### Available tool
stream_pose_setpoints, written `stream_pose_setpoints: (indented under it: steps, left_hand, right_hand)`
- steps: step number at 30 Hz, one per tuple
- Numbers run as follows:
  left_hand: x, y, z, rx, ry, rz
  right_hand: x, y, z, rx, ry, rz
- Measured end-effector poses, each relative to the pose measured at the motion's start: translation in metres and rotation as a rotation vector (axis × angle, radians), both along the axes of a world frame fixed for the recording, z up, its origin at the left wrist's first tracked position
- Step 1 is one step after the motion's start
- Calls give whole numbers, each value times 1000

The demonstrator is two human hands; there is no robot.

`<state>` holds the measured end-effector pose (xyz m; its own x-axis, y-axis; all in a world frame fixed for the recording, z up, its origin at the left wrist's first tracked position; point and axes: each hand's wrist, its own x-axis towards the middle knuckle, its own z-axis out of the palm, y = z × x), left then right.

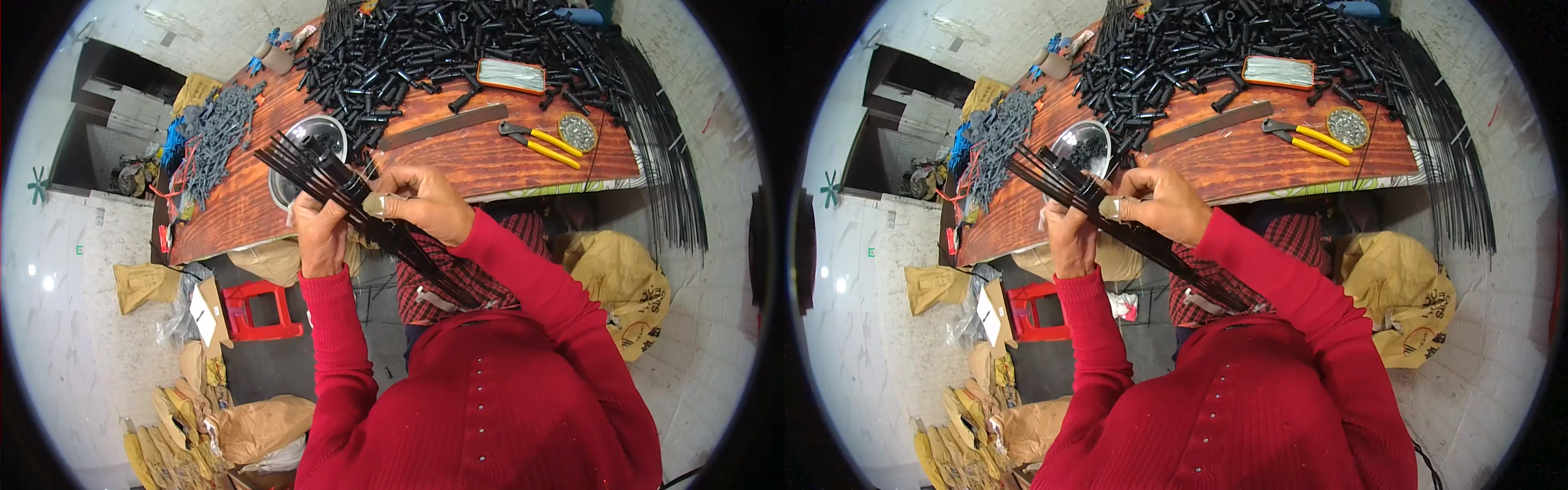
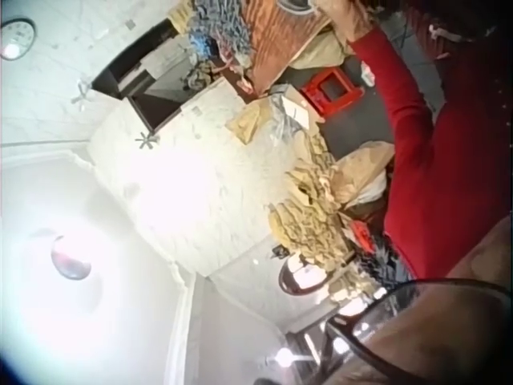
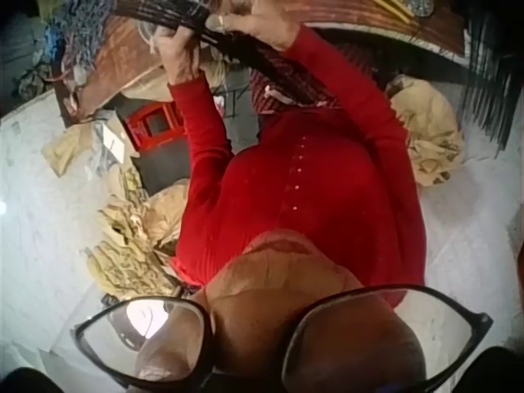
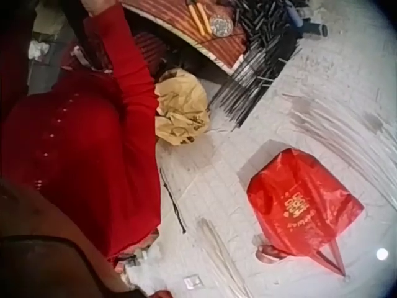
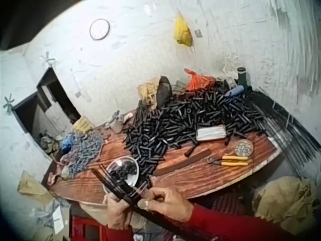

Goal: Bundling black plastic rods together using adhesive tape and attaching a circular base component.

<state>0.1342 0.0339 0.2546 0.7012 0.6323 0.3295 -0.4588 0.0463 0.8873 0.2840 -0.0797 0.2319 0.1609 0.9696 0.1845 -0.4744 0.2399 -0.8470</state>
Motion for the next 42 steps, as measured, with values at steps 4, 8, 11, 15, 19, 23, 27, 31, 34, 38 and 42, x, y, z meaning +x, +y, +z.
stream_pose_setpoints:
  steps: [4,8,11,15,19,23,27,31,34,38,42]
  left_hand:
    - [-3,-16,21,-14,151,112]
    - [-18,-25,47,128,344,179]
    - [-30,-30,64,221,386,155]
    - [-13,-59,97,173,429,343]
    - [-9,-82,115,247,348,467]
    - [-12,-84,141,375,228,497]
    - [-7,-72,163,444,366,563]
    - [-2,-50,120,305,224,484]
    - [-12,-37,77,158,275,402]
    - [-28,-28,41,147,274,343]
    - [-29,-42,65,151,220,417]
  right_hand:
    - [-2,-1,1,-36,-118,-147]
    - [-7,-3,5,-52,-147,-197]
    - [-19,-11,23,20,-273,-319]
    - [-31,-20,49,121,-443,-560]
    - [-35,-25,71,216,-539,-661]
    - [-38,-29,106,353,-563,-707]
    - [-34,-16,122,453,-546,-759]
    - [-27,-2,90,362,-601,-724]
    - [-28,3,46,209,-591,-601]
    - [-29,3,18,93,-430,-359]
    - [-28,-7,48,64,-505,-365]
